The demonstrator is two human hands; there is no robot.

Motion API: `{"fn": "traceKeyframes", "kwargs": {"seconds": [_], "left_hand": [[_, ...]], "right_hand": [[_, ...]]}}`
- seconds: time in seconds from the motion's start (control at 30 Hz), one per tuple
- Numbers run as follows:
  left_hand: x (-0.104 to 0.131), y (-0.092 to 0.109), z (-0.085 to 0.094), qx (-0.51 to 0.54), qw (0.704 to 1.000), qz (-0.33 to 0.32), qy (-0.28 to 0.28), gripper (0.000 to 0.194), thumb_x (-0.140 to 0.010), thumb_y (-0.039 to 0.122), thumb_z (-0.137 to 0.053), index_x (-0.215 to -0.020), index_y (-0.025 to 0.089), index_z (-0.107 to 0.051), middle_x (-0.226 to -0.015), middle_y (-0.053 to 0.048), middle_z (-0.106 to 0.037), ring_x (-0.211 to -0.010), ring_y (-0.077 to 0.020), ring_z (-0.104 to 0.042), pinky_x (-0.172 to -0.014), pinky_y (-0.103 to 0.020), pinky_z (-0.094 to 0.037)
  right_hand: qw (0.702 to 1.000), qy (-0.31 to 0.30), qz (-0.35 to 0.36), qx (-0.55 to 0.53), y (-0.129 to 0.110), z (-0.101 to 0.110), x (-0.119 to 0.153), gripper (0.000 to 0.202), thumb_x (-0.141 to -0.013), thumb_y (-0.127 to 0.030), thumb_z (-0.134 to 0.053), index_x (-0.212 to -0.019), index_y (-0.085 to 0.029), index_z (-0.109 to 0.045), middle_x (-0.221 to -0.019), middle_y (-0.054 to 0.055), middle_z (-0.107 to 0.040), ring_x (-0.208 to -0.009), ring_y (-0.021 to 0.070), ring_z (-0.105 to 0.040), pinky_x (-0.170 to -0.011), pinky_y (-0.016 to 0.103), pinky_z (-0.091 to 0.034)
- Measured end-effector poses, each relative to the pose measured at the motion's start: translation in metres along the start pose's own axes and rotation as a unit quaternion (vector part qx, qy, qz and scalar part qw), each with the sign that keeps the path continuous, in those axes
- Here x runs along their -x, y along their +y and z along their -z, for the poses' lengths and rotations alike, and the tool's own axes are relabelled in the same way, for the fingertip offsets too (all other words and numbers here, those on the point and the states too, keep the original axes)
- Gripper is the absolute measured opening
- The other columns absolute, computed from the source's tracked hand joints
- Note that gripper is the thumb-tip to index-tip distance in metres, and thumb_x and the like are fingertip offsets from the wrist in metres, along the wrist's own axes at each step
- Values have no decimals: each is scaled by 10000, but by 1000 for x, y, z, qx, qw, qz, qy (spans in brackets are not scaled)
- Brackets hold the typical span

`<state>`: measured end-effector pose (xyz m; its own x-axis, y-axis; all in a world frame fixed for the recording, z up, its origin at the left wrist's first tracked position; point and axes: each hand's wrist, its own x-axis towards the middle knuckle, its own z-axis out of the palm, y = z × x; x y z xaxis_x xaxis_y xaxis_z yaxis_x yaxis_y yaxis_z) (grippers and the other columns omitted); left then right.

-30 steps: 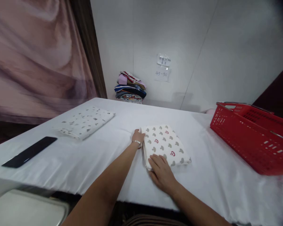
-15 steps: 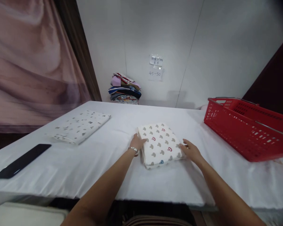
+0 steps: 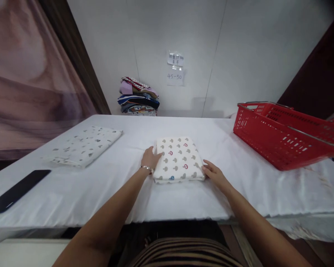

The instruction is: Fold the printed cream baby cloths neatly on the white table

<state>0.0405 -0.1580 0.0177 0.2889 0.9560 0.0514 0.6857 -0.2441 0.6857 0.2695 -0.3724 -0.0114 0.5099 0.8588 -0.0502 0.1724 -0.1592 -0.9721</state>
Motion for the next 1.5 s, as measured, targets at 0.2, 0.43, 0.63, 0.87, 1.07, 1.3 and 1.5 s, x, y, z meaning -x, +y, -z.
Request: {"fn": "traceKeyframes", "kwargs": {"seconds": [0.2,0.43,0.63,0.87,1.07,1.3,1.5], "left_hand": [[64,-2,-6,-105,949,-296,-19,437,-866,427,-492,-1220,175,-534,-1366,-112,-480,-1289,-260,-395,-1083,-433,-303],[74,-9,-20,-169,940,-290,-60,445,-914,422,-398,-1264,171,-508,-1419,-110,-428,-1343,-274,-323,-1091,-508,-251],[78,-10,-21,-215,923,-319,-29,440,-929,397,-382,-1272,160,-519,-1397,-108,-459,-1325,-277,-356,-1102,-499,-241],[80,-10,-26,-239,918,-315,-22,441,-934,406,-383,-1279,168,-520,-1397,-96,-461,-1318,-263,-372,-1105,-487,-255],[82,-11,-30,-225,924,-309,-18,442,-932,407,-397,-1284,168,-513,-1408,-87,-449,-1332,-256,-349,-1120,-491,-228],[87,-10,-24,-126,951,-277,-56,408,-922,390,-415,-1282,216,-502,-1435,-56,-416,-1360,-248,-296,-1115,-525,-215],[73,-18,-21,89,989,-112,21,411,-912,334,-402,-1281,177,-490,-1416,-91,-431,-1319,-198,-368,-1095,-385,-308]], "right_hand": [[985,-30,92,141,12,1,23,698,-756,-363,-631,-1397,-246,-382,-1355,64,-495,-1138,228,-533,-971,385,-438],[917,22,158,366,0,-19,22,587,-846,-250,-428,-1420,-211,-312,-1371,92,-451,-1219,230,-455,-977,372,-409],[857,16,92,507,-10,-19,25,554,-889,-248,-376,-1431,-180,-281,-1161,113,-584,-942,232,-581,-751,310,-431],[826,-37,125,548,-2,-1,26,557,-886,-222,-348,-1433,-138,-283,-1252,134,-546,-999,248,-575,-742,322,-430],[842,-31,128,523,2,3,24,567,-889,-256,-349,-1446,-182,-276,-1268,102,-562,-1054,237,-574,-791,323,-445],[879,-88,96,459,-5,19,23,641,-841,-316,-417,-1460,-236,-268,-1221,68,-603,-1084,243,-574,-854,361,-470],[897,-93,196,386,-33,7,20,641,-837,-348,-468,-1449,-287,-287,-1539,9,-190,-1403,238,-182,-1096,436,-298]]}}
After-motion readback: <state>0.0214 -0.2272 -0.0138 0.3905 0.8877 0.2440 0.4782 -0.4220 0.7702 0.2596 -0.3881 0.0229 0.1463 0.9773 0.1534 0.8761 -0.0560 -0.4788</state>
